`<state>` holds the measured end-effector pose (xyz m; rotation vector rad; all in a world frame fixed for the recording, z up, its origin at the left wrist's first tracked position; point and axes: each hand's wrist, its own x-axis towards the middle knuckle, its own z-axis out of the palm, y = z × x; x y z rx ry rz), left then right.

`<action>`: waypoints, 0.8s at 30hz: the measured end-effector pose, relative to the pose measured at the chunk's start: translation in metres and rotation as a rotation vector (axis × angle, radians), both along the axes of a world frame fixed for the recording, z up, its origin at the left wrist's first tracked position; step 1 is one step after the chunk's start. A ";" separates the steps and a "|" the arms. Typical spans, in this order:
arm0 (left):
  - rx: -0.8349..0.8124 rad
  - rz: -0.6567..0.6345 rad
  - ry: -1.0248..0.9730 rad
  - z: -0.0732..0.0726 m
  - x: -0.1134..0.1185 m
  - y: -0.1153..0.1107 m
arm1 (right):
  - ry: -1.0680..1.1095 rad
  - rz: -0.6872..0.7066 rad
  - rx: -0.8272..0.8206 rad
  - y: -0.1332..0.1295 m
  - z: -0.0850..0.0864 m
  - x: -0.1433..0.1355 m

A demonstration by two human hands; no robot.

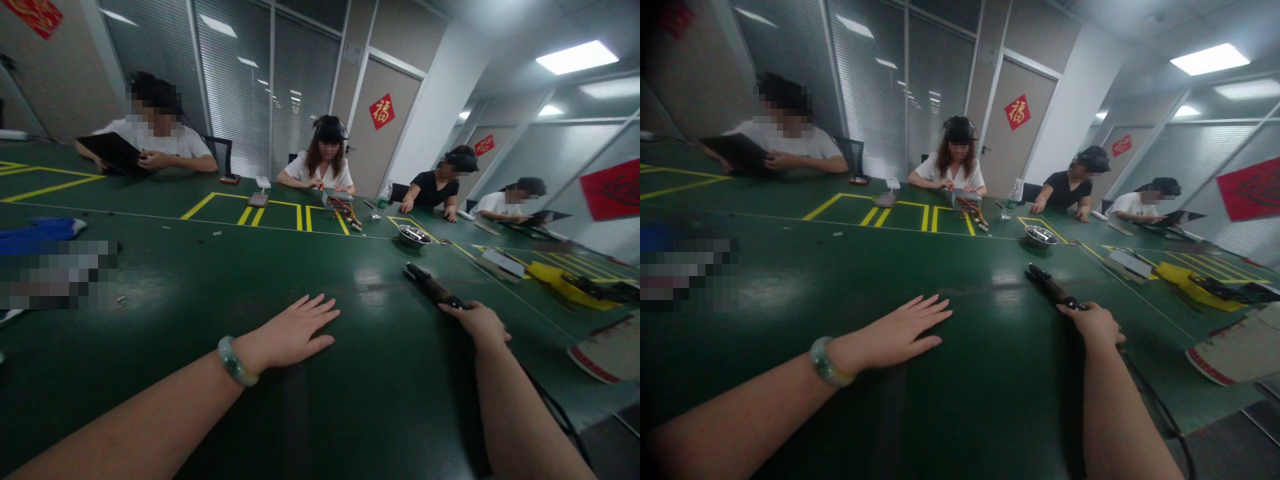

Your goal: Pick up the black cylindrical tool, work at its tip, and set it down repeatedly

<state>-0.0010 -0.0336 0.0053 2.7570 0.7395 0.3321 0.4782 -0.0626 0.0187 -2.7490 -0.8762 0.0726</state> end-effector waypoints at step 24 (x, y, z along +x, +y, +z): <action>0.293 0.233 -0.214 0.014 0.005 0.001 | -0.083 1.528 0.263 0.047 -0.011 -0.311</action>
